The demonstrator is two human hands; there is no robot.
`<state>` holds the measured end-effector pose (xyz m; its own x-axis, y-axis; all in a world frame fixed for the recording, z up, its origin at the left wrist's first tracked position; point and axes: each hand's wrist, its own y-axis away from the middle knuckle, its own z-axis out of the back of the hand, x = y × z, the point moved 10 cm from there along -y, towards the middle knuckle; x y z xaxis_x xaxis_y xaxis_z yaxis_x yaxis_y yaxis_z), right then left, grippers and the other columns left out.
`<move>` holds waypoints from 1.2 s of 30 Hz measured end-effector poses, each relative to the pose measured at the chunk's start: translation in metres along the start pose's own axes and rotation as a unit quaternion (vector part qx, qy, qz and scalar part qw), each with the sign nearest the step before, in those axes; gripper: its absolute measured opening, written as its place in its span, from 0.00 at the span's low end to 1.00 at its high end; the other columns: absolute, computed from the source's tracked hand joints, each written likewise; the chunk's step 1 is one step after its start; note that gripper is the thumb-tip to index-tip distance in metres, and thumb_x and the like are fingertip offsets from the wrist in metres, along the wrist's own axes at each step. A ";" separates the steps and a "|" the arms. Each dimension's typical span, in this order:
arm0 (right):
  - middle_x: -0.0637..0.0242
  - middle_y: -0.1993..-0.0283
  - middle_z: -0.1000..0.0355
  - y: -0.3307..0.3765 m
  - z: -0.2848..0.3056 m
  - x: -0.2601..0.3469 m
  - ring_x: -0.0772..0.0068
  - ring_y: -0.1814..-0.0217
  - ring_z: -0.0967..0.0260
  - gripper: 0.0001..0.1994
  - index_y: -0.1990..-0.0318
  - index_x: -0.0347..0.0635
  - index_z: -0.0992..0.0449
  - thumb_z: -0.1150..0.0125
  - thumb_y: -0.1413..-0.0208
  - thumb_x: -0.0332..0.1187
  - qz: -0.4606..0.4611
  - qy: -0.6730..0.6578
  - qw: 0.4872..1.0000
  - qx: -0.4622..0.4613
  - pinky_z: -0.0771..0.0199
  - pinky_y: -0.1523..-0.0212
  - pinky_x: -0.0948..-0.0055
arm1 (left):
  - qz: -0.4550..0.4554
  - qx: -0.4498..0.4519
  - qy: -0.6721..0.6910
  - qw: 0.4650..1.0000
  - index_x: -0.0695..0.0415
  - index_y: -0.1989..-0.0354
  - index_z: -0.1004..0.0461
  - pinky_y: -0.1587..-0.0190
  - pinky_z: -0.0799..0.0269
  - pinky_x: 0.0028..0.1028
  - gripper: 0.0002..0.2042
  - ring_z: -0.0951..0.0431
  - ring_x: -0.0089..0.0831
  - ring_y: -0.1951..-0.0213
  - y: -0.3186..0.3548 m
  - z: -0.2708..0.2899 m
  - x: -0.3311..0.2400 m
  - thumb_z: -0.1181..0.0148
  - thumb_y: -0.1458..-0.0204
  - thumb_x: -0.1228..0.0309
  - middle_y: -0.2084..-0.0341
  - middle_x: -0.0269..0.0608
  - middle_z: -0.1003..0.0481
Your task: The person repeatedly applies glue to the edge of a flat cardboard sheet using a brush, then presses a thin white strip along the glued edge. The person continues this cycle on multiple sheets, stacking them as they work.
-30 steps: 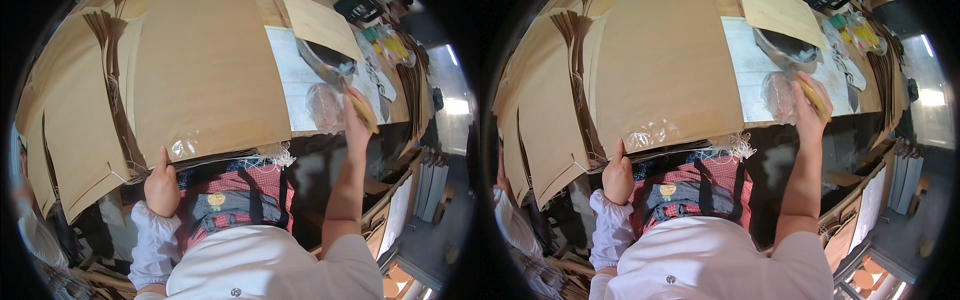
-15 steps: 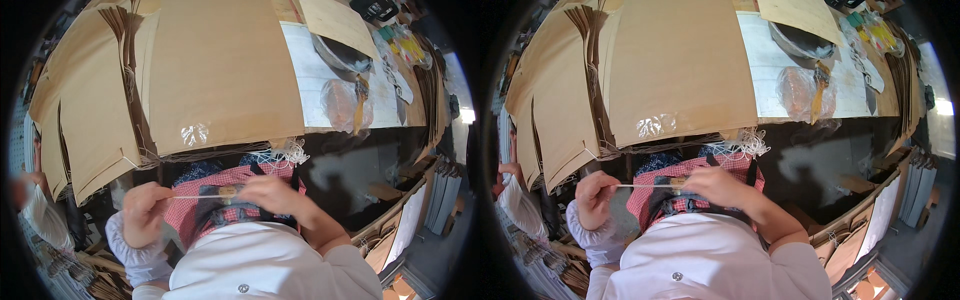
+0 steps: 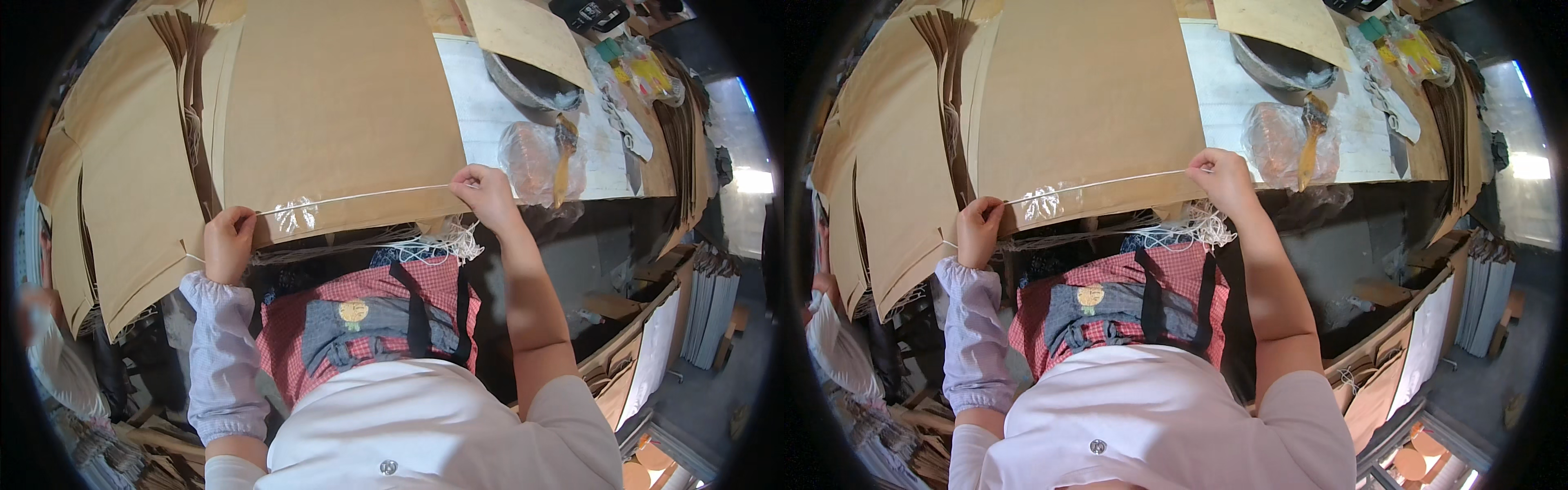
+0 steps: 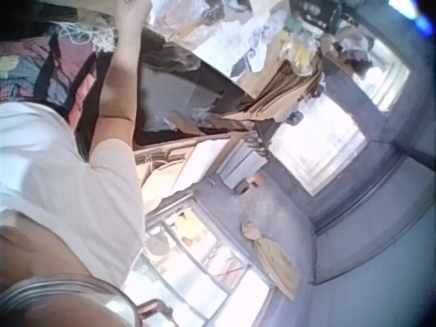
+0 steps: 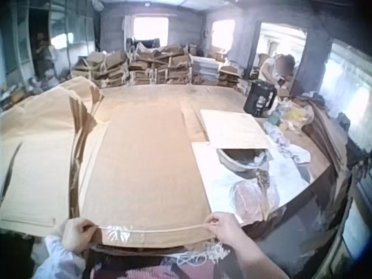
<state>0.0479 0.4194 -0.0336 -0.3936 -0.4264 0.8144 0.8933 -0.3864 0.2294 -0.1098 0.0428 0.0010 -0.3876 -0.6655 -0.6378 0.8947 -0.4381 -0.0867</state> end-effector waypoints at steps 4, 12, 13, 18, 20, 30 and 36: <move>0.67 0.69 0.25 0.021 0.031 0.025 0.81 0.67 0.31 0.06 0.66 0.34 0.23 0.37 0.51 0.27 0.049 -0.069 0.996 -0.020 0.32 0.65 0.79 | 0.026 -0.065 0.089 0.994 0.64 0.69 0.24 0.70 0.33 0.22 0.02 0.27 0.24 0.75 0.014 0.037 -0.008 0.42 0.50 0.80 0.78 0.40 0.25; 0.63 0.74 0.26 0.012 0.031 0.040 0.77 0.71 0.31 0.06 0.69 0.33 0.23 0.38 0.53 0.28 0.043 0.014 0.999 0.004 0.32 0.68 0.77 | 0.008 0.010 -0.063 0.998 0.64 0.70 0.23 0.69 0.30 0.28 0.04 0.23 0.36 0.74 -0.003 0.034 -0.008 0.41 0.53 0.77 0.76 0.48 0.24; 0.61 0.73 0.26 0.002 0.014 0.019 0.73 0.71 0.30 0.07 0.69 0.33 0.23 0.38 0.53 0.28 0.051 0.033 0.998 -0.011 0.31 0.68 0.74 | 0.009 0.020 -0.056 0.998 0.64 0.70 0.23 0.69 0.30 0.29 0.04 0.23 0.37 0.73 -0.003 0.023 -0.001 0.41 0.54 0.76 0.76 0.48 0.24; 0.57 0.67 0.27 0.002 0.004 0.003 0.59 0.63 0.28 0.06 0.72 0.35 0.23 0.38 0.55 0.29 0.065 0.150 0.982 -0.094 0.28 0.60 0.65 | -0.023 -0.016 -0.094 0.995 0.63 0.75 0.24 0.69 0.29 0.32 0.04 0.24 0.43 0.72 0.005 0.003 0.002 0.39 0.55 0.75 0.77 0.46 0.26; 0.56 0.63 0.29 0.012 0.011 0.011 0.54 0.58 0.30 0.07 0.70 0.37 0.23 0.37 0.57 0.29 0.069 0.191 0.966 -0.159 0.30 0.55 0.62 | -0.065 -0.052 -0.173 0.981 0.61 0.68 0.25 0.64 0.30 0.34 0.07 0.25 0.42 0.66 0.007 0.009 -0.019 0.38 0.57 0.75 0.70 0.44 0.27; 0.50 0.56 0.35 0.020 0.005 0.004 0.50 0.51 0.36 0.17 0.62 0.31 0.28 0.34 0.57 0.33 0.062 0.209 0.955 -0.202 0.36 0.48 0.61 | -0.204 0.004 -0.137 0.969 0.61 0.54 0.28 0.55 0.30 0.33 0.21 0.27 0.41 0.57 0.023 -0.017 -0.053 0.47 0.61 0.84 0.59 0.45 0.28; 0.50 0.56 0.34 0.015 0.005 0.001 0.50 0.51 0.35 0.18 0.60 0.32 0.29 0.35 0.57 0.33 0.021 0.191 0.968 -0.163 0.36 0.49 0.61 | -0.248 0.073 -0.145 0.955 0.63 0.54 0.28 0.53 0.30 0.35 0.23 0.29 0.44 0.55 0.021 -0.028 -0.055 0.49 0.63 0.86 0.58 0.45 0.29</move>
<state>0.0615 0.4169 -0.0267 -0.4650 -0.6942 0.5495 0.8193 -0.5726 -0.0301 -0.0632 0.0869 0.0126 -0.8199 -0.4847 -0.3048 0.5529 -0.8084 -0.2018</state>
